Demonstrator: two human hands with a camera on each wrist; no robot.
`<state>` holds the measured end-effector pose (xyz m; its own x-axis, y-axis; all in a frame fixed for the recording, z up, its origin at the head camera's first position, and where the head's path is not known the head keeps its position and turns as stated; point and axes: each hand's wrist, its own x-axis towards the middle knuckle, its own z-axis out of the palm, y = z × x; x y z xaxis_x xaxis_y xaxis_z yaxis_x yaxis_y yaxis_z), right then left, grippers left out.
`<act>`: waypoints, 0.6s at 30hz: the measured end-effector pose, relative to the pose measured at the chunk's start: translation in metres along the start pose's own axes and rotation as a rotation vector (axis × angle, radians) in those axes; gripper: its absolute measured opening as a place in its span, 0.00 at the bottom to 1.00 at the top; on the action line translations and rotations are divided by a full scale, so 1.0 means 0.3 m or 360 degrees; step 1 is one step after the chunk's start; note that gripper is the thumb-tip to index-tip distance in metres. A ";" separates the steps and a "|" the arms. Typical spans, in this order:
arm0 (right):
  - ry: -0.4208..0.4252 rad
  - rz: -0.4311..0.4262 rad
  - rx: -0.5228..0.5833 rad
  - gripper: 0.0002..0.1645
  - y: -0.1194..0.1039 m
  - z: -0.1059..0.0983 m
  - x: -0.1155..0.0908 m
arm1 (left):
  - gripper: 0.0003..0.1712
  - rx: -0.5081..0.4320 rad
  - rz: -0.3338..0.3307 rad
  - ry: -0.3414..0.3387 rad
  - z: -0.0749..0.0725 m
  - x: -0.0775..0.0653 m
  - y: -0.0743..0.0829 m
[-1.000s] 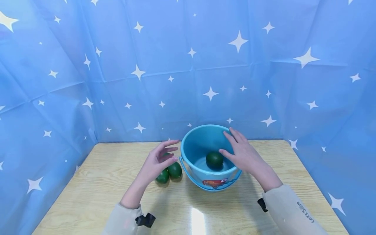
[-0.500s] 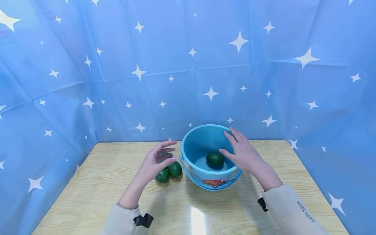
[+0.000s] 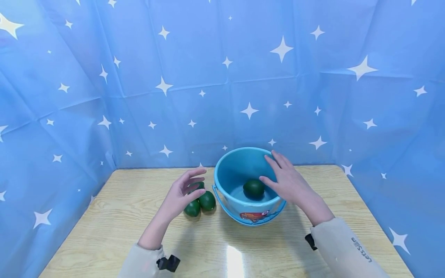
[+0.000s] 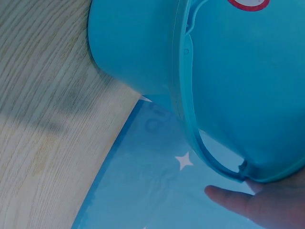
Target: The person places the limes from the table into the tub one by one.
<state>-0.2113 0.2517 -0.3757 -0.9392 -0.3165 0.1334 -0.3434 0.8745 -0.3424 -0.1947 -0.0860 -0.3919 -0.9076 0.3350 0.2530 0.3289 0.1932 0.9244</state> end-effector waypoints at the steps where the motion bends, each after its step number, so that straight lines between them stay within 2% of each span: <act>1: 0.0000 -0.0001 0.0000 0.47 0.000 0.000 0.000 | 0.30 0.0000 -0.0003 0.0001 -0.001 -0.001 -0.002; 9: -0.0010 0.0011 0.0000 0.47 -0.002 0.000 0.001 | 0.29 0.0002 -0.0046 0.0027 -0.002 -0.003 -0.024; 18: 0.0001 0.0009 0.0003 0.47 0.002 0.002 0.001 | 0.29 0.0028 -0.0009 0.0025 -0.005 -0.009 -0.039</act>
<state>-0.2117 0.2521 -0.3764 -0.9411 -0.3114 0.1320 -0.3381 0.8755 -0.3452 -0.1964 -0.0904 -0.4031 -0.9134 0.3196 0.2522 0.3281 0.2110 0.9208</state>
